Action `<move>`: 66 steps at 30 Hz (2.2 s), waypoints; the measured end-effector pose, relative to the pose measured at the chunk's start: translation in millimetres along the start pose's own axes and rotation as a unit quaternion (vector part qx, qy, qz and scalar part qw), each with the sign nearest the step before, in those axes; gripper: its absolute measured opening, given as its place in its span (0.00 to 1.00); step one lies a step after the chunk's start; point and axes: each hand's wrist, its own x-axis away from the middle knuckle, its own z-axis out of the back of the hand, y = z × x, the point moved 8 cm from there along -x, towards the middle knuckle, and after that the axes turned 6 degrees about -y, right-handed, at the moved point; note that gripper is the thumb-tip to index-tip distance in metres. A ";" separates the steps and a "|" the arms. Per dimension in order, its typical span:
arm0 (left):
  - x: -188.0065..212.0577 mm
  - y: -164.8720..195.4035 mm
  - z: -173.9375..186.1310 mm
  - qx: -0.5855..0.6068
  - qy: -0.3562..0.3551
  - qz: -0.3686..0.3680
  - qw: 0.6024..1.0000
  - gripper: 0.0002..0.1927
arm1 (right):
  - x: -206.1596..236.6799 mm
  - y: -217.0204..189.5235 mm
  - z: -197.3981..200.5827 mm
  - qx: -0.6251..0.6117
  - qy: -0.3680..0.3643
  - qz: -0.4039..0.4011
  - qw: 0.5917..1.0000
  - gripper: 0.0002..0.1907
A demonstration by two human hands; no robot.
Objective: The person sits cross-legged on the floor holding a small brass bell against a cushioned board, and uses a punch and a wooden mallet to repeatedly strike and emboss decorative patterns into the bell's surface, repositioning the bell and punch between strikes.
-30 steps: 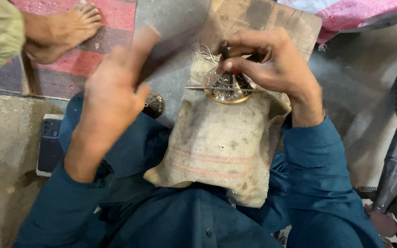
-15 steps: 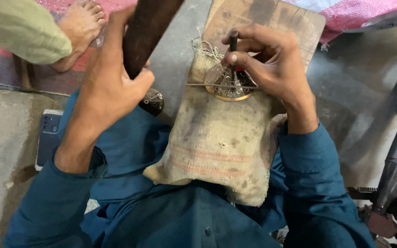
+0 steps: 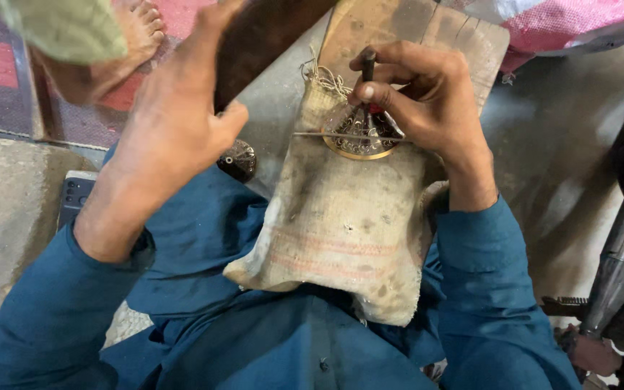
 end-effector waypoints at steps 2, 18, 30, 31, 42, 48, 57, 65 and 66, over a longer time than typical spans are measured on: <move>-1.0 -4.0 -2.7 -0.080 -0.027 0.031 0.996 0.41 | 0.5 4.1 0.6 0.012 0.002 -0.023 1.000 0.14; -5.3 0.1 6.3 0.054 0.040 -0.047 0.997 0.40 | -0.3 2.5 1.5 0.011 0.001 -0.043 0.999 0.14; -6.8 -4.8 2.5 0.068 0.017 -0.016 0.997 0.38 | -0.3 5.5 2.4 -0.006 -0.009 -0.025 1.000 0.13; -7.2 -5.5 0.7 -0.010 0.006 -0.002 1.000 0.38 | -0.2 5.4 2.1 -0.013 -0.011 -0.019 1.000 0.13; -9.8 6.2 12.0 0.023 0.037 -0.045 0.998 0.38 | -0.7 8.7 3.7 -0.007 -0.026 -0.005 1.000 0.13; -10.3 8.5 9.8 -0.048 0.040 -0.028 0.998 0.37 | -0.1 8.5 4.0 -0.016 -0.027 -0.003 0.999 0.13; 29.3 0.5 -42.5 0.305 0.074 0.134 0.940 0.31 | -0.6 14.9 12.3 -0.068 -0.057 0.010 0.996 0.13; 28.9 -22.6 -50.7 0.161 -0.055 0.218 0.961 0.34 | -5.0 19.5 13.8 -0.049 -0.088 0.003 0.995 0.13; 25.0 -22.0 -47.0 0.123 -0.070 0.225 0.964 0.34 | -5.1 19.3 13.9 -0.050 -0.086 0.009 0.995 0.13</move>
